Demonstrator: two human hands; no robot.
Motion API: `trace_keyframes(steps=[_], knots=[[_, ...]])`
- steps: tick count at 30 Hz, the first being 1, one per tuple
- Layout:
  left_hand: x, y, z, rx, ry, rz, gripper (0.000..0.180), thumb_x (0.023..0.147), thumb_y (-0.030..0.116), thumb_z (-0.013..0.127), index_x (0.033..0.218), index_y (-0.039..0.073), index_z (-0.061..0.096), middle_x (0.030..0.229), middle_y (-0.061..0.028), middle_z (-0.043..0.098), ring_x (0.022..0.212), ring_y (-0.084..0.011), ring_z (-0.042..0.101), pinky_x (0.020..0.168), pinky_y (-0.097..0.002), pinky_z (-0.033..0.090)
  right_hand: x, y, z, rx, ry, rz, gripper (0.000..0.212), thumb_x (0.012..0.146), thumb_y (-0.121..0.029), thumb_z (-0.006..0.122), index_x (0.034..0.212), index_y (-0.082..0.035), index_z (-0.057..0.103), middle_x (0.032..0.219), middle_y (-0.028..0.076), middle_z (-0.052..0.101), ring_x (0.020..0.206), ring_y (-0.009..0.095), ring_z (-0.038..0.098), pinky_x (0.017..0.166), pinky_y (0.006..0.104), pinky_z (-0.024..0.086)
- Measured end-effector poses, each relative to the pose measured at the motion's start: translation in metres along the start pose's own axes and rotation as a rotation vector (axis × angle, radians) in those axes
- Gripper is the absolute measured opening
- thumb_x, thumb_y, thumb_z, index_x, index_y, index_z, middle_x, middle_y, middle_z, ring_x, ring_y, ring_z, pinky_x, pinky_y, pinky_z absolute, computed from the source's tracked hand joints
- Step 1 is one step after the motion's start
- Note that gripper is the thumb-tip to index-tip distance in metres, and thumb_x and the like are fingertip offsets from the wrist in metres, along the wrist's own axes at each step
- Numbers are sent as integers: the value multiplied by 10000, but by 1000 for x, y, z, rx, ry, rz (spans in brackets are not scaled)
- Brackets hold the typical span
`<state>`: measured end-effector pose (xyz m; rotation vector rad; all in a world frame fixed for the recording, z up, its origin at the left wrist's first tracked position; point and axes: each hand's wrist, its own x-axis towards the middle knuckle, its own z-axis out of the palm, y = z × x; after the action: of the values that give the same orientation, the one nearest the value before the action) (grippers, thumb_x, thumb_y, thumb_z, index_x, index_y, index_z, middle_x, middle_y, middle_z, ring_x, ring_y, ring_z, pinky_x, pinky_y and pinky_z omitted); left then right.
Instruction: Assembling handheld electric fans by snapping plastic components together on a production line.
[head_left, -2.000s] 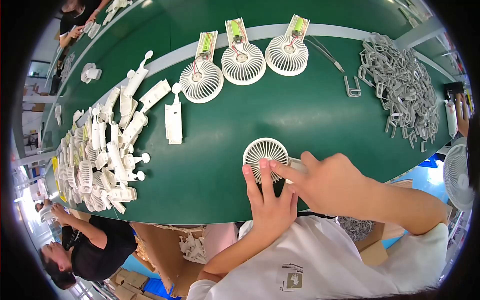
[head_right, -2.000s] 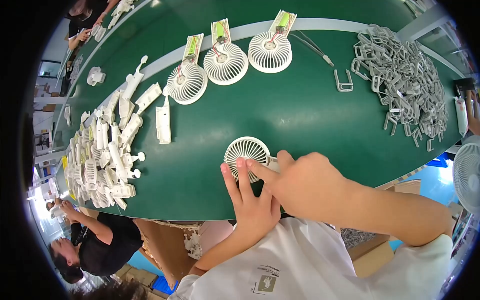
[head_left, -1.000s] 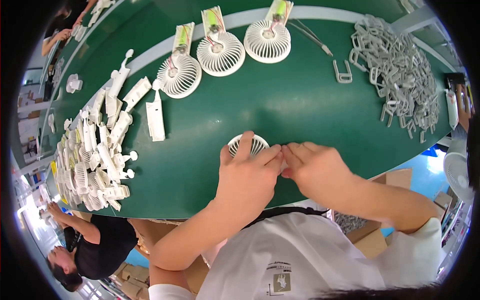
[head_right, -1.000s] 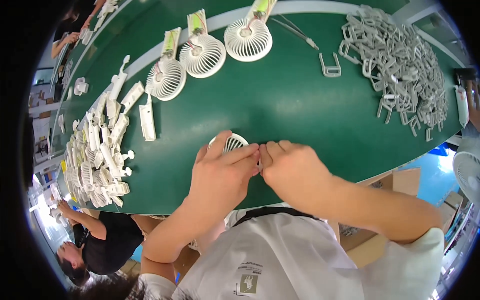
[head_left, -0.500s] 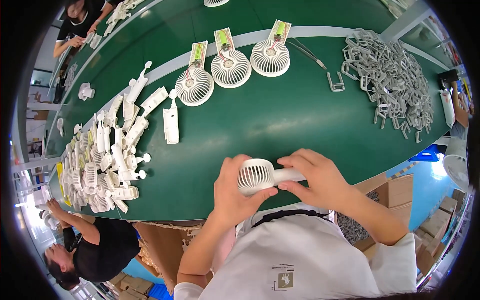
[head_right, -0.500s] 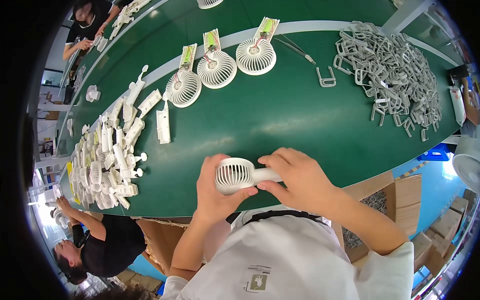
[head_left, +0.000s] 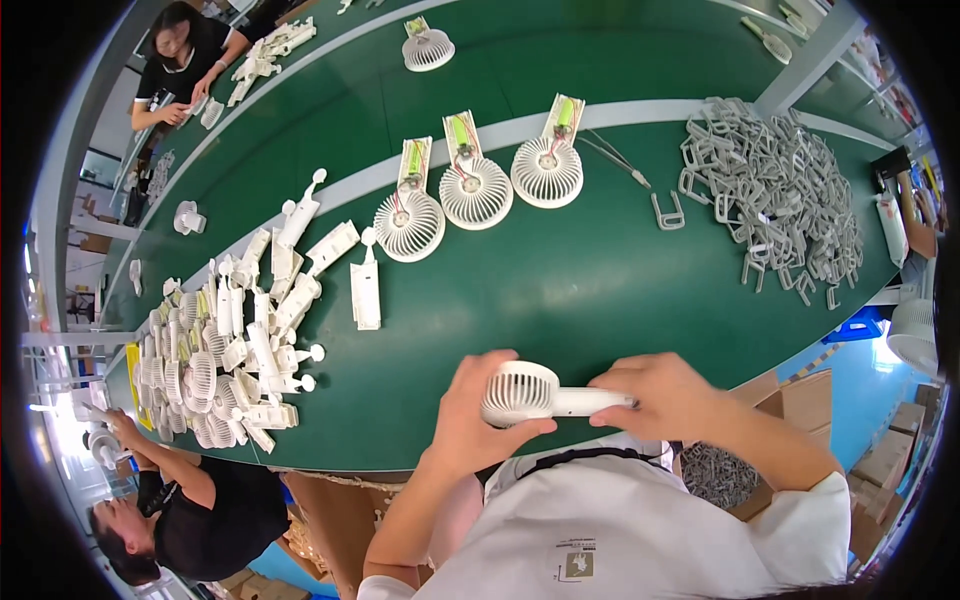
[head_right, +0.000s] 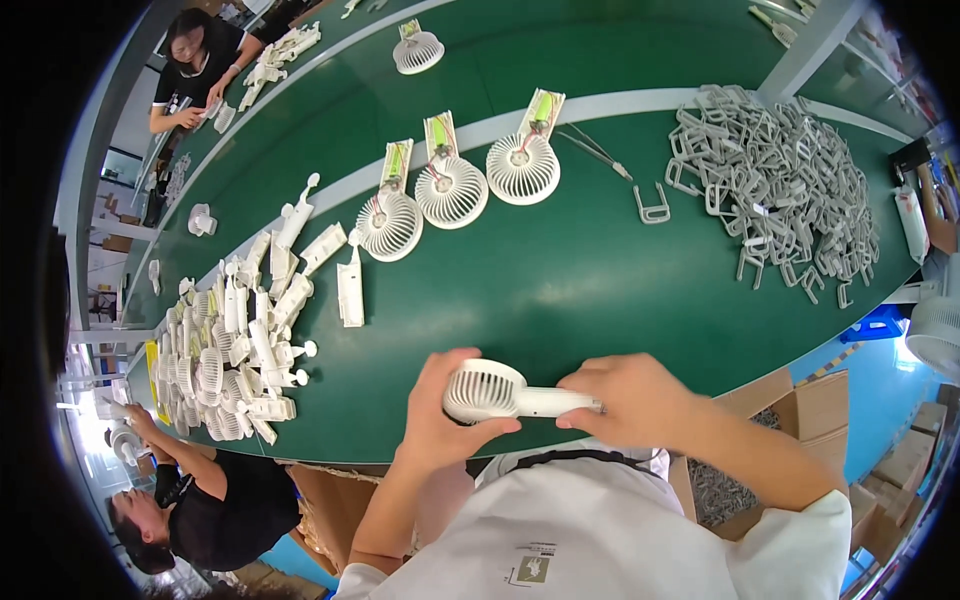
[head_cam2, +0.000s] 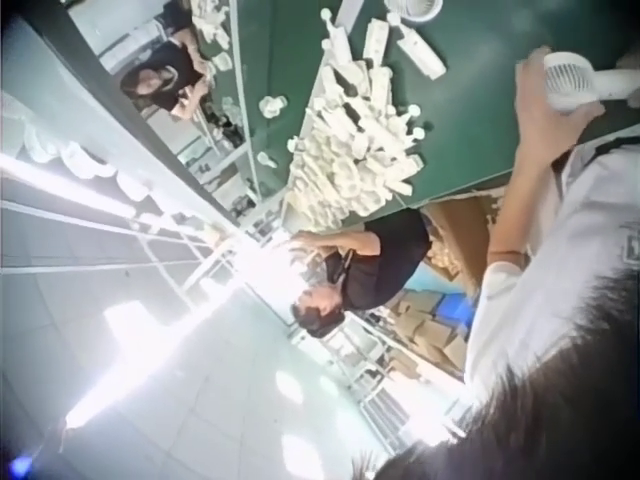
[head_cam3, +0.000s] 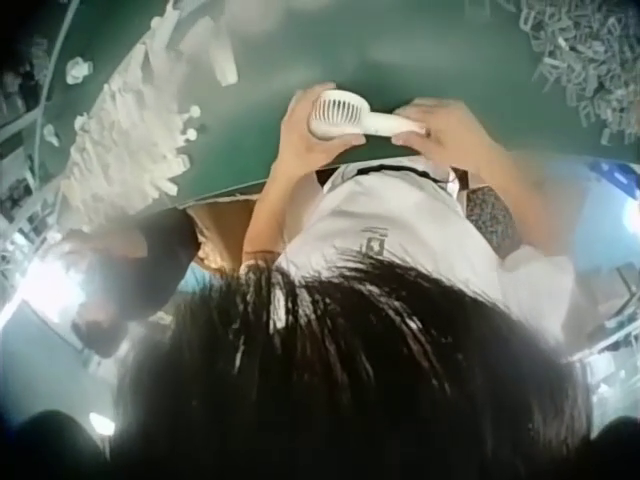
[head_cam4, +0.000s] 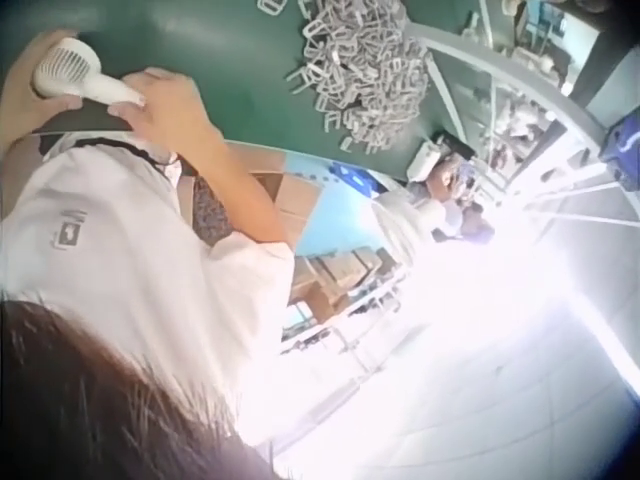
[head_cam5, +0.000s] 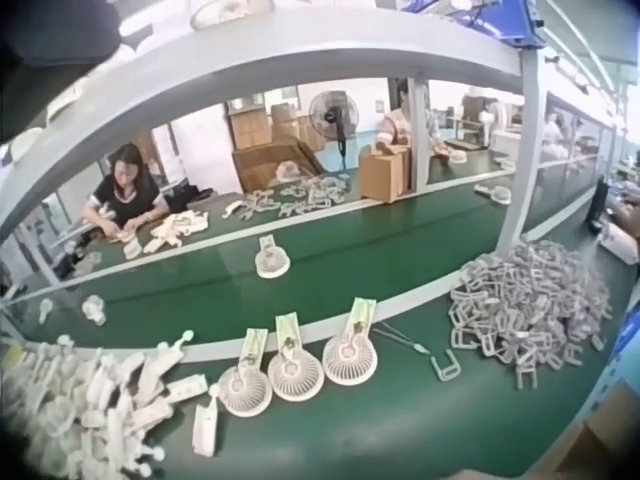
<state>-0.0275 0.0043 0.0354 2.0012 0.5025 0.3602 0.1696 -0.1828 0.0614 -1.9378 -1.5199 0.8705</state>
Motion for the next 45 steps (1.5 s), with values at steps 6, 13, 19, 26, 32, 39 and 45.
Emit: trace_keyframes(steps=[6,13,19,26,32,39,45], knots=[[-15,-18,-45,-407,324,59,436,868,331,808,1090,-23,685,1055,-149,645,920,-268,622,791,-396,512,77,5,-93,385,474,361,397,981,-411,680,1018,-24,759,614,-25,599,401,31,484,378,186,351],[-4,55,-20,-1025,-246,63,386,927,349,758,1025,-22,711,960,-134,662,904,-246,608,796,-364,488,263,132,-188,723,683,284,659,920,-601,689,1035,46,738,718,69,676,632,105,653,574,227,478],[12,6,-36,-400,224,-125,352,998,328,691,910,-12,679,875,-101,633,740,-167,597,678,-279,480,192,150,-179,-262,913,297,366,950,-385,683,1105,-61,754,884,79,753,758,193,721,715,350,553],[130,-47,-110,160,465,-45,158,981,152,710,1028,3,688,918,-19,657,817,-96,598,706,-230,453,52,84,-27,-428,785,209,229,867,-139,788,1080,-81,726,1096,115,673,806,268,681,705,362,558],[202,-35,-82,849,357,-10,410,925,409,752,1081,31,725,935,-83,674,899,-255,645,773,-397,517,11,61,12,-294,799,195,226,826,-48,801,1037,-82,727,1185,121,654,745,240,672,660,332,555],[92,-4,-41,944,204,-189,337,873,328,763,1081,65,723,1054,-117,693,1008,-338,622,866,-451,500,4,62,-1,-178,688,240,310,811,-56,815,1105,-79,719,1199,137,658,744,205,681,603,318,555],[40,-26,4,645,-25,371,272,837,253,768,1094,166,752,1231,3,685,1230,-258,587,1117,-536,364,13,45,-9,18,325,-95,510,794,-116,842,1265,-22,669,1179,126,654,787,214,685,625,297,587]])
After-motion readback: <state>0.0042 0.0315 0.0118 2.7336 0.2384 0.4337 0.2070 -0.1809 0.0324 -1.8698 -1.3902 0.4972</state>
